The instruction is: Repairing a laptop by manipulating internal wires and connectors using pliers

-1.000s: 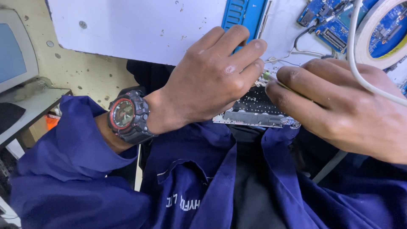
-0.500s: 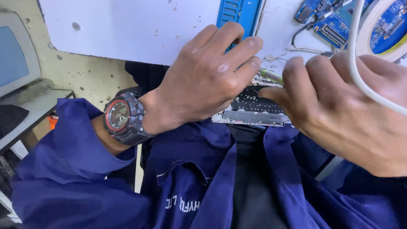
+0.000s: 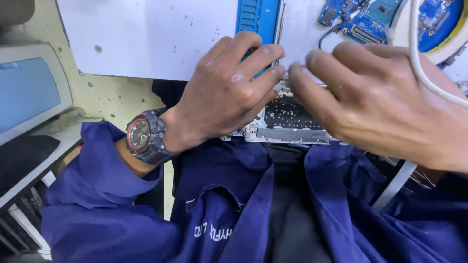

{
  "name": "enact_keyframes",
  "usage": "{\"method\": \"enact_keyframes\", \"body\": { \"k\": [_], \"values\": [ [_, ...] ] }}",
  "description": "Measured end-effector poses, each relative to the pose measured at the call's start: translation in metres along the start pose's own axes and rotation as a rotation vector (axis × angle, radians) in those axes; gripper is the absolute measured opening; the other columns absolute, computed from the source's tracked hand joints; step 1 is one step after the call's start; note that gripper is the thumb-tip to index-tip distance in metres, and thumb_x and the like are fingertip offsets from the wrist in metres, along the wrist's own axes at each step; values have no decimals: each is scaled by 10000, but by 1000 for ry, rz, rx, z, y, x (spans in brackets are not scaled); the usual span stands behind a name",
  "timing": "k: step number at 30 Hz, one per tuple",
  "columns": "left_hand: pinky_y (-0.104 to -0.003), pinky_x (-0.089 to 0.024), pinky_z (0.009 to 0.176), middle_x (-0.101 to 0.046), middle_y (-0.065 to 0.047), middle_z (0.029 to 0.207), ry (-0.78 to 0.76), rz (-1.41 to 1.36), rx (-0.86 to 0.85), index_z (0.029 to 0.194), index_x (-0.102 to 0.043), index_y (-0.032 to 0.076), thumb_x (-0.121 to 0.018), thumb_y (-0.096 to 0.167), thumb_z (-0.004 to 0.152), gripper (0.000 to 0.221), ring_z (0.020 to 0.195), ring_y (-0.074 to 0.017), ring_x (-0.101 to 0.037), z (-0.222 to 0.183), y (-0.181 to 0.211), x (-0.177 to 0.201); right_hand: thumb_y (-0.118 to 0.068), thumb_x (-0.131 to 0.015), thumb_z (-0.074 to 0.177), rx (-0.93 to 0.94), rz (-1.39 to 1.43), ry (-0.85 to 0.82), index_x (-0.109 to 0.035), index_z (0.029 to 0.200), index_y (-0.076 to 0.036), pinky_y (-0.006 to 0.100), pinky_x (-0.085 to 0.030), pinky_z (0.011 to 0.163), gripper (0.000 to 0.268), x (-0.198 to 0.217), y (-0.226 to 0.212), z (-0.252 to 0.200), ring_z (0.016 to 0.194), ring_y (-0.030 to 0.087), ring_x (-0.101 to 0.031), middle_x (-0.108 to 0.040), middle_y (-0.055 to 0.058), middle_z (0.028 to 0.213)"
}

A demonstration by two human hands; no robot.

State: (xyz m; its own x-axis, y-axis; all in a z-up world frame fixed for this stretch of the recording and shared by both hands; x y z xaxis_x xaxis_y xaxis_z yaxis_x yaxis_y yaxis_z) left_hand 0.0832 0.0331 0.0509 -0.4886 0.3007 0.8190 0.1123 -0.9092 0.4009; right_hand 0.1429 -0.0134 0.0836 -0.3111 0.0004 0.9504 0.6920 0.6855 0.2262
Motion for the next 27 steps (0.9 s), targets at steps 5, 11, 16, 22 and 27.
{"method": "enact_keyframes", "body": {
  "k": [5, 11, 16, 22, 27],
  "values": [
    [-433, -481, 759, -639, -73, 1196, -56, -26, 4, 1088, -649, 61, -767, 264, 954, 270, 1033, -309, -551, 4, 1, -3, -288, -605, 1319, -12, -47, -9, -438, 783, -149, 271, -346, 526, 578, -12, -3, -7, 628, 157, -462, -411, -12, 683],
    [-467, -480, 757, -636, -114, 1216, -60, -129, 21, 1018, -645, 32, -752, 193, 951, 204, 1042, -336, -554, 4, -1, -4, -26, -546, 1052, -47, 100, -10, -538, 1085, -115, 282, -464, 580, 96, -13, 3, -11, 675, 173, -517, -520, 16, 874],
    [-454, -474, 734, -638, -104, 1204, -67, -123, 37, 1002, -666, 47, -811, 200, 910, 230, 1027, -334, -553, 4, -2, -4, 49, -523, 1038, -76, 284, 74, -502, 961, -106, 331, -459, 585, 174, -17, 7, -15, 683, 228, -522, -481, 35, 812],
    [-446, -478, 766, -639, -95, 1217, -73, -132, 49, 1005, -671, 58, -819, 209, 914, 230, 1045, -324, -550, 4, -3, -5, -129, -573, 1083, -92, 419, 126, -588, 1138, -74, 361, -539, 639, 80, -13, 13, -23, 781, 238, -614, -596, 69, 971],
    [-437, -492, 771, -644, -98, 1216, -63, -133, 58, 1057, -665, 58, -851, 205, 895, 287, 1036, -324, -558, 3, -4, -5, -104, -590, 1068, -111, 445, 159, -626, 1147, -59, 383, -547, 622, 97, -9, 17, -29, 807, 239, -667, -634, 67, 1005]
  ]
}}
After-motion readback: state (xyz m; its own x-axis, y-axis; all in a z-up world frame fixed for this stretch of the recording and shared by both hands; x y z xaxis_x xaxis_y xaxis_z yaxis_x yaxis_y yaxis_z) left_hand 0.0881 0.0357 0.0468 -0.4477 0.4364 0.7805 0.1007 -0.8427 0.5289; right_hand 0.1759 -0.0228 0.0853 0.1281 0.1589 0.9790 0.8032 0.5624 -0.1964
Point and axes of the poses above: each hand's wrist, its own z-axis towards the middle knuckle, its own x-axis out of the back of the hand, y = z × x, the point moved 10 cm from there along z, towards the middle knuckle
